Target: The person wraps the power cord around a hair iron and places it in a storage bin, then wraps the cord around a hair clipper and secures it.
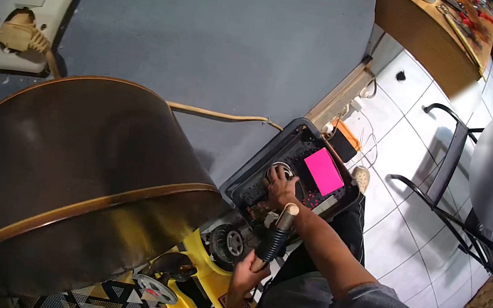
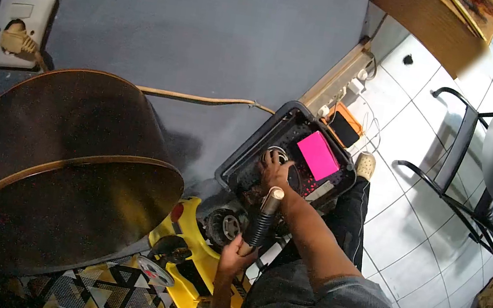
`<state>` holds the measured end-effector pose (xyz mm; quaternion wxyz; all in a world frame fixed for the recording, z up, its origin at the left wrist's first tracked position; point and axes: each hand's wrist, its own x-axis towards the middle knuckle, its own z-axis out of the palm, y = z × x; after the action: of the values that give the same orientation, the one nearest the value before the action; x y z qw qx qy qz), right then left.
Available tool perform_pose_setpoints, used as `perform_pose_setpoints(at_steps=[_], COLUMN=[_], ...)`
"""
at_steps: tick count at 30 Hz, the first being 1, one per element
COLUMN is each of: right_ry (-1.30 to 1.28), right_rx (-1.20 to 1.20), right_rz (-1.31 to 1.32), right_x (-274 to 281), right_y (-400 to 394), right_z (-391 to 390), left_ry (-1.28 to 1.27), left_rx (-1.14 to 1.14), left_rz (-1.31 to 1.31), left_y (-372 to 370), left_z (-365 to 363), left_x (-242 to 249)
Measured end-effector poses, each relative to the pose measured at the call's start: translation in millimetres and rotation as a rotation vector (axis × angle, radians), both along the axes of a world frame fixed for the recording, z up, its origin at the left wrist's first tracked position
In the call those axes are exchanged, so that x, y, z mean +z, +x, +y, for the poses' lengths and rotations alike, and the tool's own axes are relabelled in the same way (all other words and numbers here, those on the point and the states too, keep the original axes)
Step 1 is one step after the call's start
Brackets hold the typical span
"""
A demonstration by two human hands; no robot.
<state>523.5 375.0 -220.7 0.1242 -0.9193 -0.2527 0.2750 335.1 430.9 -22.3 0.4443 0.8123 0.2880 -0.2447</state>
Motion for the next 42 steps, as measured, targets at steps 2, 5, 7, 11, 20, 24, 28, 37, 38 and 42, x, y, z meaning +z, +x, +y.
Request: perform_pose_setpoints(at_steps=[2,5,7,11,20,24,28,37,38,42], right_ry=[-0.118,-0.203,-0.266,-0.166,-0.09,0.063,0.156,0.098,0.099,0.106], right_rx=[0.061,0.118,0.121,0.078,-0.113,-0.152,-0.262,-0.227,-0.223,-0.215], right_rz=[-0.117,0.06,0.185,0.135,0.201,0.201,0.143,0.15,0.166,0.204], right_x=[-25,-32,-29,-15,13,22,26,32,32,44], right_y=[-8,-25,-23,-34,-51,-58,-63,-59,-59,-54], right_z=[12,9,-3,-44,-85,-87,-88,-86,-85,-84], left_ry=[-0.035,-0.072,-0.095,0.108,0.055,-0.048,-0.165,-0.049,-0.004,0.159], left_rx=[0.041,0.07,0.103,0.083,-0.093,-0.28,-0.403,-0.505,-0.502,-0.65], left_rz=[0.047,-0.012,-0.134,-0.268,-0.395,-0.345,-0.218,-0.043,-0.048,-0.156], left_y=[-5,-6,-9,11,92,133,166,222,221,211], left_z=[-7,-9,0,11,47,50,60,55,53,50], left_x=[2,0,-22,-17,-61,-99,-147,-167,-171,-184])
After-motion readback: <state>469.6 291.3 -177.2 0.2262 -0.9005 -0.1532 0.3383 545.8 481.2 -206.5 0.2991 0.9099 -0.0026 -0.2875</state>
